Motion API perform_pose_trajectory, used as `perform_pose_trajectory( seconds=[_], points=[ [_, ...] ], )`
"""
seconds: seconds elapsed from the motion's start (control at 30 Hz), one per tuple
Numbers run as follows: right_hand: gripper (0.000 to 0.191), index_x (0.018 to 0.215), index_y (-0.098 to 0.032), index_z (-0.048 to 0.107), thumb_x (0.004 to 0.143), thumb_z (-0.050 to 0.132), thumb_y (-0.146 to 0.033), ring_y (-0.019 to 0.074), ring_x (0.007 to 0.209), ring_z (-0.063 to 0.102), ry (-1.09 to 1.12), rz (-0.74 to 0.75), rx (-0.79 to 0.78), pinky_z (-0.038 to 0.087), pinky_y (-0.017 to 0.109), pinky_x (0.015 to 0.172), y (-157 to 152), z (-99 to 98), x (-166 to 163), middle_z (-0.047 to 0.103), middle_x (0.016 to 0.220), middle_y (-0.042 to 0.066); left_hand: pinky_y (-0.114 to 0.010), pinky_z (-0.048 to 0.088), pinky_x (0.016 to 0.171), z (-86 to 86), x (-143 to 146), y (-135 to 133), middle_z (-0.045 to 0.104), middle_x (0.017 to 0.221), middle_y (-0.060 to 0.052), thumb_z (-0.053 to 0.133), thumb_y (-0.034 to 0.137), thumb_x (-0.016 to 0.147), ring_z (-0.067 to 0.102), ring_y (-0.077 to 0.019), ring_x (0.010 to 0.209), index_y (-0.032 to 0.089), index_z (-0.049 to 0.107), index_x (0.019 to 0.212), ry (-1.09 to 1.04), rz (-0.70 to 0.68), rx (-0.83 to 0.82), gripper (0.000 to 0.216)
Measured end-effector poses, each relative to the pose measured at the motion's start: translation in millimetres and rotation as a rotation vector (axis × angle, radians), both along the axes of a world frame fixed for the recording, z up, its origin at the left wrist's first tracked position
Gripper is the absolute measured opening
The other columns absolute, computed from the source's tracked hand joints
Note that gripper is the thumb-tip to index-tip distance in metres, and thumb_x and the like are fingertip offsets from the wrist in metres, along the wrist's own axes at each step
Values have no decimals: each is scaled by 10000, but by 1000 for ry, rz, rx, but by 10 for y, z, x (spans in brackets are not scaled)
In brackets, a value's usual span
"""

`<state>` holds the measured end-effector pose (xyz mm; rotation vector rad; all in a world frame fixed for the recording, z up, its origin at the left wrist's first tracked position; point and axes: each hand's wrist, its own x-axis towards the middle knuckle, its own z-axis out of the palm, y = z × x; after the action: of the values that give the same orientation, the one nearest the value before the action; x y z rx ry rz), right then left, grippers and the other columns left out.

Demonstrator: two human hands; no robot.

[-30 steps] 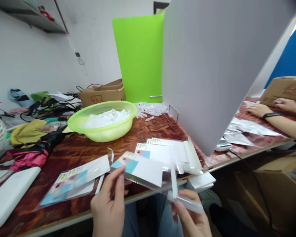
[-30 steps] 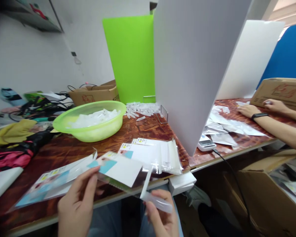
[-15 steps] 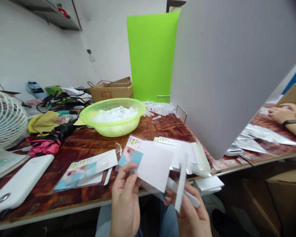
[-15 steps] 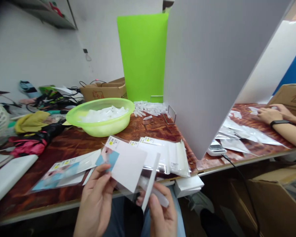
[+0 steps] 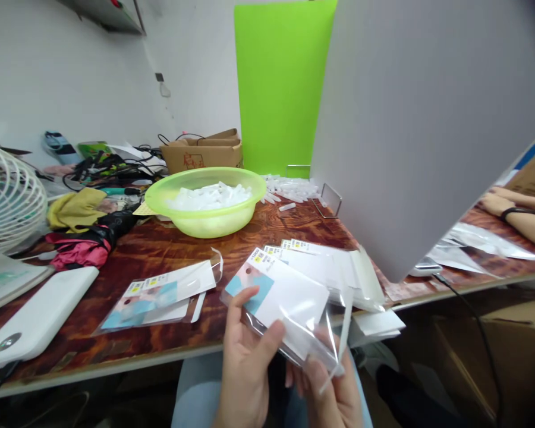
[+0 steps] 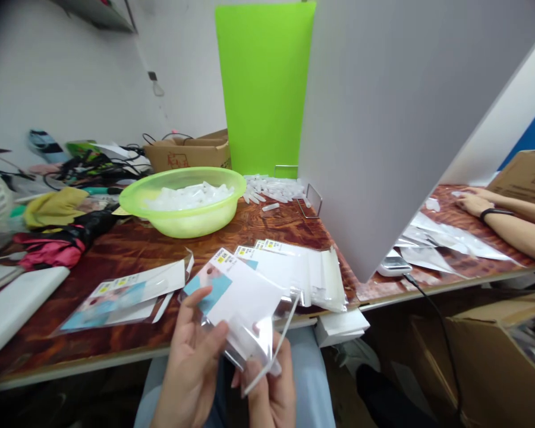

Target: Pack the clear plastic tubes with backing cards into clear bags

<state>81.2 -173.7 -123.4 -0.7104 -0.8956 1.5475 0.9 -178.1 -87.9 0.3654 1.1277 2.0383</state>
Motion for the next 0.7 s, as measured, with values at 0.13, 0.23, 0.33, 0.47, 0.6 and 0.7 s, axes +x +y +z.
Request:
perform_pose_trajectory(
  seconds=[0.13, 0.23, 0.33, 0.47, 0.6, 0.7],
  points=[
    [193, 969, -336, 592, 819, 703, -387, 55, 511, 514, 77, -16, -56, 395, 141, 492, 52, -83, 1, 605, 635, -82, -179, 474, 926, 0, 88, 14, 542, 1358, -15, 741, 244, 765, 581, -137, 1166, 382, 383, 1321, 107, 80, 96, 675],
    [277, 896, -287, 693, 674, 823, -389, 116, 720, 644, -36, 5, -65, 519, 205, 666, 171, -106, 62, 693, 826, -27, -199, 466, 955, -12, 101, 9, 451, 1457, -26, 705, 215, 799, 524, -152, 1253, 420, 301, 1365, 199, 47, 142, 725],
    [297, 883, -291, 753, 643, 828, -446, 217, 973, 671, -68, 128, -105, 538, 310, 861, 281, -84, 78, 718, 1012, 21, -209, 501, 915, -51, 153, 11, 508, 1399, -63, 675, 229, 823, 591, -158, 1173, 375, 323, 1355, 243, 82, 106, 654],
    [340, 919, -304, 776, 674, 771, -541, 296, 1179, 590, -108, 321, -113, 538, 369, 914, 371, -88, 52, 655, 1244, 51, -215, 528, 875, -185, 277, 29, 549, 1319, -69, 714, 206, 779, 652, -145, 1060, 378, 256, 1384, 313, 358, 46, 778],
    [351, 852, -276, 792, 606, 821, -526, 263, 989, 687, -113, 408, -103, 544, 359, 883, 439, -146, 41, 744, 1047, 77, -241, 579, 763, -300, 357, 26, 598, 1232, -98, 730, 217, 751, 697, -177, 945, 352, 168, 1429, 267, 407, 18, 891],
    [256, 742, -258, 788, 577, 860, -440, 222, 759, 703, -77, 349, -91, 559, 356, 795, 462, -160, -15, 758, 762, 47, -242, 583, 738, -290, 347, 2, 624, 1191, -120, 762, 190, 701, 706, -192, 908, 308, 151, 1432, 173, 343, -71, 960]
  ],
)
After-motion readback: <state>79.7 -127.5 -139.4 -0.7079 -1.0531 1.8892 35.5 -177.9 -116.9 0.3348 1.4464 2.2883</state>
